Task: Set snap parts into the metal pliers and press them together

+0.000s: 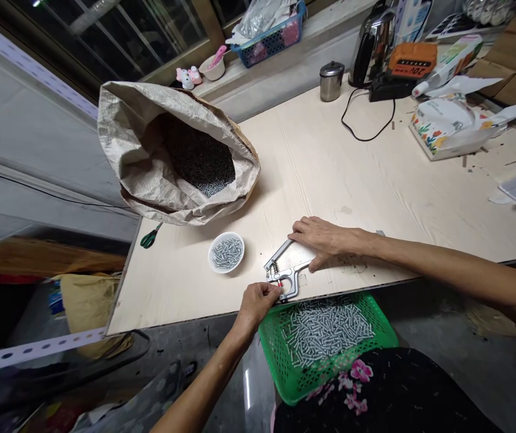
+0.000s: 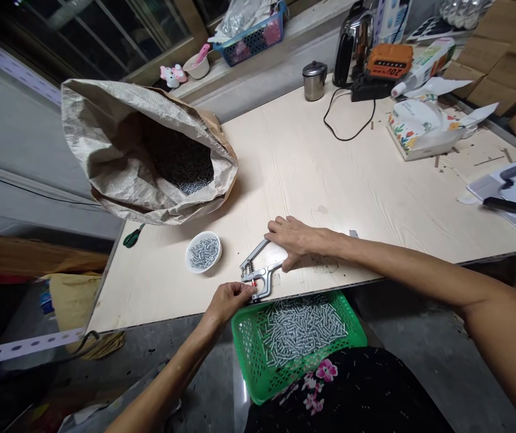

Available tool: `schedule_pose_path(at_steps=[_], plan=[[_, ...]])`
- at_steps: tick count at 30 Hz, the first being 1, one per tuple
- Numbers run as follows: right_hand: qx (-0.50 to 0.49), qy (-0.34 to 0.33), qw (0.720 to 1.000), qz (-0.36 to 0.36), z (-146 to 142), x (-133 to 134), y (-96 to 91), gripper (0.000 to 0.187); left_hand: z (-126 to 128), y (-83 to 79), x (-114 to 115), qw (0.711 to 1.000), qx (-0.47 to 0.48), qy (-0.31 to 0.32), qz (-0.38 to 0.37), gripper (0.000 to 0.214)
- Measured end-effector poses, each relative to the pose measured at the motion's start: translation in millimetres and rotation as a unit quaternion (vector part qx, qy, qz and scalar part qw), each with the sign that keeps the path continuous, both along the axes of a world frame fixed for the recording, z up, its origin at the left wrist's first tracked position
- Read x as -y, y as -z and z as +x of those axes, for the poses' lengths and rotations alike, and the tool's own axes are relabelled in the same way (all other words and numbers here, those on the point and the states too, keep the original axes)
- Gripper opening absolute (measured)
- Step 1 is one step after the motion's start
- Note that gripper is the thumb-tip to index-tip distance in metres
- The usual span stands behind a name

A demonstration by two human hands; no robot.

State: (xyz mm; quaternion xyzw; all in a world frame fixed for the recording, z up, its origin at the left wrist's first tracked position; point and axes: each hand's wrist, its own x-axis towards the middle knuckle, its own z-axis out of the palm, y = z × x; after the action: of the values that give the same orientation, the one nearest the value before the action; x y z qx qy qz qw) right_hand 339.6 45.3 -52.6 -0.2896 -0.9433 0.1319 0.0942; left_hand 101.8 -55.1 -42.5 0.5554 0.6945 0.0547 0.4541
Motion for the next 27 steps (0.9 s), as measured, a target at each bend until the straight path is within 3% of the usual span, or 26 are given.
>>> schedule_pose_path(at_steps=[4, 6, 10, 12, 15, 18, 20, 24, 27], plan=[[0.004, 0.013, 1.000, -0.023, -0.1, 6.8, -1.0, 0.057, -0.6, -1.9, 7.0, 0.999, -0.027, 0.018, 0.031, 0.042], [0.004, 0.023, 0.999, -0.026, -0.3, 13.0, -1.7, 0.048, 4.8, -7.0, 14.5, 0.991, -0.083, 0.042, 0.099, 0.038], [-0.013, 0.043, 0.999, -0.027, -1.8, 25.0, -0.5, 0.037, 27.8, -11.9, 17.6, 0.922, -0.158, 0.142, 0.325, 0.022], [-0.012, 0.054, 0.998, -0.036, -3.0, 28.0, 1.4, 0.042, 40.1, -8.0, 5.5, 0.888, -0.148, 0.216, 0.378, 0.032], [-0.001, 0.065, 0.996, -0.054, -2.8, 28.7, 1.8, 0.056, 50.7, -0.5, -22.3, 0.874, -0.137, 0.291, 0.364, 0.053], [0.011, 0.069, 0.995, -0.073, 1.9, 28.3, -2.4, 0.059, 53.0, 0.9, -41.8, 0.880, -0.136, 0.330, 0.313, 0.056], [0.019, 0.069, 0.995, -0.072, 5.1, 28.8, -4.6, 0.047, 53.9, -0.6, -45.2, 0.882, -0.144, 0.334, 0.301, 0.050], [0.024, 0.072, 0.996, -0.042, 2.6, 30.3, 1.3, 0.005, 59.7, 0.1, -40.6, 0.882, -0.168, 0.308, 0.314, 0.021], [0.019, 0.086, 0.995, -0.040, -3.1, 31.0, 9.5, 0.019, 63.5, 4.4, -39.5, 0.878, -0.182, 0.295, 0.328, 0.016]])
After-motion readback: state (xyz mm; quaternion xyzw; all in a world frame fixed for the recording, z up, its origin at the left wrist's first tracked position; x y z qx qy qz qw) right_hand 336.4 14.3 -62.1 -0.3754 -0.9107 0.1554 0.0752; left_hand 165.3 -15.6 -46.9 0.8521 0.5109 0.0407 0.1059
